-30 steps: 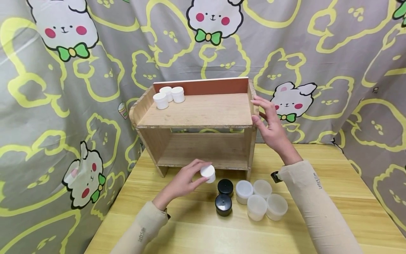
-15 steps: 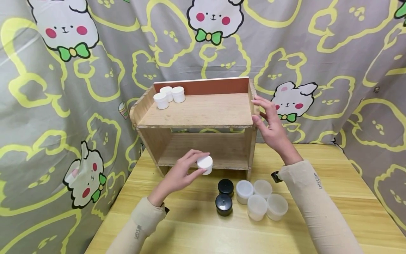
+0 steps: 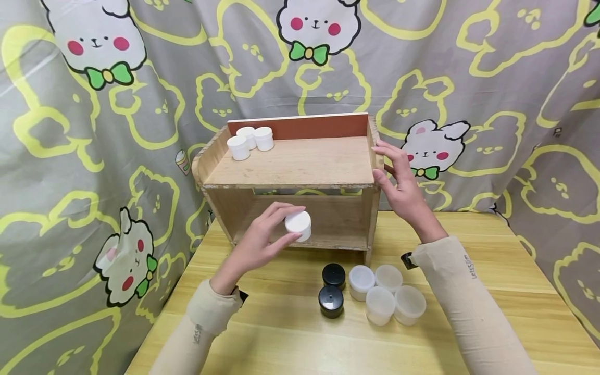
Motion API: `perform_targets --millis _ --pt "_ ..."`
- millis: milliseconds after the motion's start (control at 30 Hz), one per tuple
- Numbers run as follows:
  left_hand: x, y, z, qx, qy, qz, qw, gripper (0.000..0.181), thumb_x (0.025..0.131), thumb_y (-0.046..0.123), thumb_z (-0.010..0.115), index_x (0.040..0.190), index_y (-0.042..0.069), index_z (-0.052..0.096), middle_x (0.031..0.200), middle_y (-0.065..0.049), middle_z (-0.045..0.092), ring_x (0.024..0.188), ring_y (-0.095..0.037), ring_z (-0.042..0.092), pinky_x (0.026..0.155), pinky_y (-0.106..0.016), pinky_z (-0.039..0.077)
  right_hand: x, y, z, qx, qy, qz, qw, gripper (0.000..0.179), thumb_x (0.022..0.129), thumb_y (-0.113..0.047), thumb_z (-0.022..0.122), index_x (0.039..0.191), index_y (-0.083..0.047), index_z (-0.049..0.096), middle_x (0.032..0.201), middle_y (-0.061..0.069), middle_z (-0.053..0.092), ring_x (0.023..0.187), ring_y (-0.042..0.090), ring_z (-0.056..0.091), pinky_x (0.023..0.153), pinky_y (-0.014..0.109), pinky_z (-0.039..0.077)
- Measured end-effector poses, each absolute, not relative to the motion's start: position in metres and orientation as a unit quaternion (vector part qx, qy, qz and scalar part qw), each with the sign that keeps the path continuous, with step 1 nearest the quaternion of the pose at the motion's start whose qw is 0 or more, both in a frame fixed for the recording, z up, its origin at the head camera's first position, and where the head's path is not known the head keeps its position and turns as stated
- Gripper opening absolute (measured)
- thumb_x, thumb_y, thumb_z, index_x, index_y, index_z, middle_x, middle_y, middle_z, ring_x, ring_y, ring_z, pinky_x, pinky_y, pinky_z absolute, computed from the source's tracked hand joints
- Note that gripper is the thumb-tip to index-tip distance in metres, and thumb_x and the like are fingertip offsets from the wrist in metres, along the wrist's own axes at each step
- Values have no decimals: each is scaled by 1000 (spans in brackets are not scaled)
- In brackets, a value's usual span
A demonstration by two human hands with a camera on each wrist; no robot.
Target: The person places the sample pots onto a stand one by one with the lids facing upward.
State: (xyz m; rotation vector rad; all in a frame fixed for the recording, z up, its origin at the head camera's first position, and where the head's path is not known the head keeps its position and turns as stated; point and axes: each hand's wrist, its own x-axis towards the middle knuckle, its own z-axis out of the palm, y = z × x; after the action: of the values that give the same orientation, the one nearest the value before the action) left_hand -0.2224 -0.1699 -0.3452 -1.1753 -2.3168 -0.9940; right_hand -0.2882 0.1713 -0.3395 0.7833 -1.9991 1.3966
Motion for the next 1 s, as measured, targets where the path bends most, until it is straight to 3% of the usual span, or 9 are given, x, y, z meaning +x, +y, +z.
perform_targets --millis 800,1000 --pt "-243 -175 -288 -391 -811 -338 274 47 93 9 77 138 5 62 127 -16 64 114 -27 62 94 -47 53 -290 170 -339 294 -748 523 284 48 101 5 56 148 -6 49 164 2 36 149 17 36 111 25 40" --pt "-256 -177 -277 -380 -810 -352 275 47 95 9 75 139 4 61 128 -16 62 112 -23 59 95 -40 54 -290 170 -338 294 -746 523 291 48 100 6 57 147 -6 50 163 3 37 148 13 36 112 27 41"
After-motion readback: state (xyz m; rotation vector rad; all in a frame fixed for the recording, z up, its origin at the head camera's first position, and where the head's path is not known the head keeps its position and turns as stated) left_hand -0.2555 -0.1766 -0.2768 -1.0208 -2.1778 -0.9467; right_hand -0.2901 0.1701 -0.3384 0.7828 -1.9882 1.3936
